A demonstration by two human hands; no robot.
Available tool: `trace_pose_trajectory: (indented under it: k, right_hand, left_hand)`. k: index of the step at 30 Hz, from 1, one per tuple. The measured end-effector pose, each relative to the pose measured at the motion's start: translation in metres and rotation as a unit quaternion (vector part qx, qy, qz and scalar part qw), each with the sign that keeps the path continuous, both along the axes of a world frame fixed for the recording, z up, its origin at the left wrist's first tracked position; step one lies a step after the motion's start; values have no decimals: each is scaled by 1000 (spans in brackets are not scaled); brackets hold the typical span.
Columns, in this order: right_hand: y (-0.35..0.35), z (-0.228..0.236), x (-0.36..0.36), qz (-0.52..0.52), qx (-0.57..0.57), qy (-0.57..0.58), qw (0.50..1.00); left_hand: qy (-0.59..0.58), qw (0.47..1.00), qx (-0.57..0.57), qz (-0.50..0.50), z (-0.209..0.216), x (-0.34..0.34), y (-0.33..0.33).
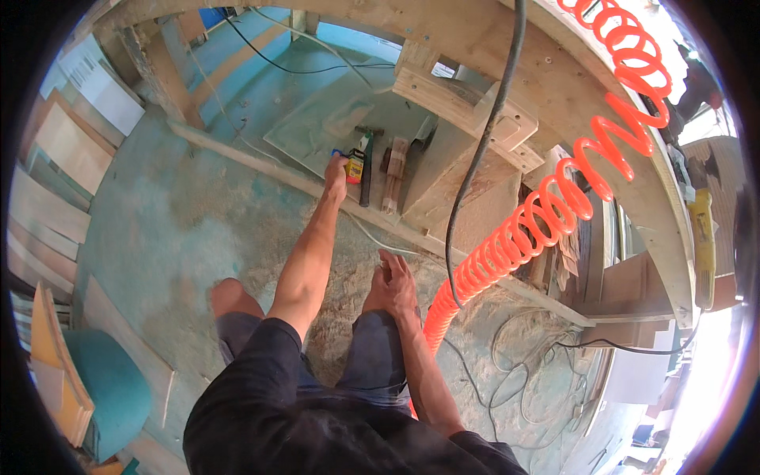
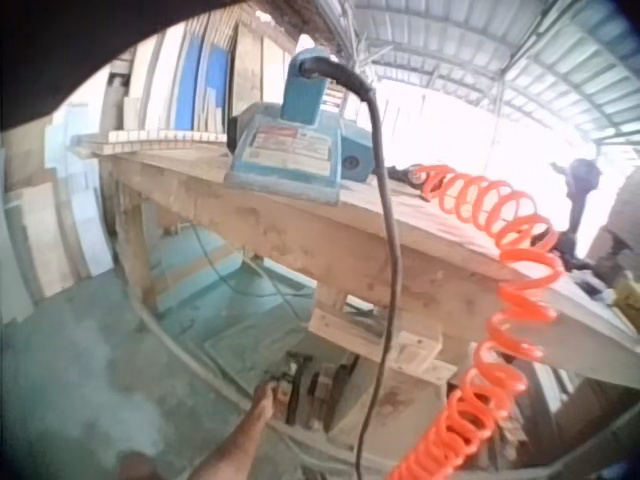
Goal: The person measures curved wooden panels with a tape measure, carries them, and uses a pneumatic nailer to attach pieces together. They also handle various tools including a drill and a sander on a workbench.
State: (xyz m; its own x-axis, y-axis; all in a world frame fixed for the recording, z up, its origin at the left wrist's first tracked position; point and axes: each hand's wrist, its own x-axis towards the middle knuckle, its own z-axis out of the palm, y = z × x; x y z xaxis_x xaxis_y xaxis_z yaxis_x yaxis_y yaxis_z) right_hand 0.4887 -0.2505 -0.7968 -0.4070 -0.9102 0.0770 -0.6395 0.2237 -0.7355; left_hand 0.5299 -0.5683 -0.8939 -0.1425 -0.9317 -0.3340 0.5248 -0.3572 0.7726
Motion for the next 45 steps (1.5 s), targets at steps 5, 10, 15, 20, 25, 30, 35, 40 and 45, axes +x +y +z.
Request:
trace_pose_trajectory:
  k: [5, 10, 15, 20, 25, 30, 35, 40, 45]
  right_hand:
    - [4, -5, 6, 99, -67, 18, 993]
    - [36, 5, 15, 121, -43, -5, 992]
    - [50, 0, 9, 120, -51, -41, 991]
    - [65, 3, 13, 130, -69, 14, 989]
    - [118, 102, -15, 143, -37, -223, 964]
    - [173, 258, -109, 165, -203, -283, 923]
    - [146, 403, -160, -222, -340, 130, 905]
    - [61, 452, -233, -145, -267, 351, 886]
    - [45, 459, -243, -201, -135, 347, 906]
  left_hand:
    - [-191, 964, -156, -99, 1, 16, -4]
    - [-498, 809, -304, -71, -43, 7, 2]
    - [-557, 770, -262, -171, -24, 6, 6]
    - [-544, 779, -302, -81, -17, 33, -10]
    - [-510, 803, -309, -2, -27, 62, 43]
    - [-495, 780, -328, -195, -51, 157, 114]
    - [-547, 770, -173, -279, -44, 215, 204]
    - [-585, 739, -180, -283, -83, 260, 237]
    - [-624, 681, -170, -343, -52, 245, 262]
